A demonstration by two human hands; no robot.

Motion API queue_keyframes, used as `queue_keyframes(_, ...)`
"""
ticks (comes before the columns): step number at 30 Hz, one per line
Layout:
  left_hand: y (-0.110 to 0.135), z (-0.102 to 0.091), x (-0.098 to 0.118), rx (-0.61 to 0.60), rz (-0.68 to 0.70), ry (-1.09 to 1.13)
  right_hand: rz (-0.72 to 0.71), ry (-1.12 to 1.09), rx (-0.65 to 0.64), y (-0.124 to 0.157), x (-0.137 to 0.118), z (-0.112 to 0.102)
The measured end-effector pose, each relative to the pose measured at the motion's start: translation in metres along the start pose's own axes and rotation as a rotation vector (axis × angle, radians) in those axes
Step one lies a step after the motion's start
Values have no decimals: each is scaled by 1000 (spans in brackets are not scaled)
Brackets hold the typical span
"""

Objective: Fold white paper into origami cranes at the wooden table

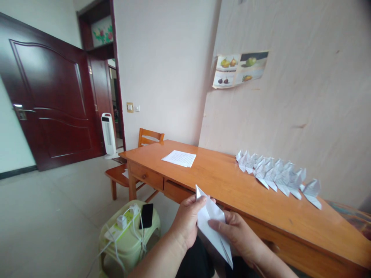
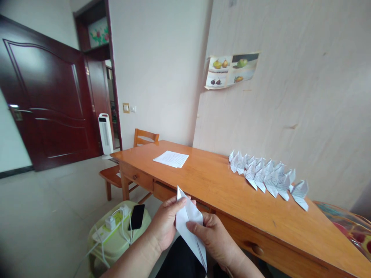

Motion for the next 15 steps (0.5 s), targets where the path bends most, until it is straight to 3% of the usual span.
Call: queue_keyframes(15,0,-6,18,107,73,16,38,-1,-16,5,4,5)
Point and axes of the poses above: each hand's wrist, its own y-axis away from the middle knuckle, its own z-axis out of the palm, x = y × z, the point moved 8 cm from there along -y, towards the middle knuckle, and after that the axes turned 1 degree about -x, right-handed, at the moved point
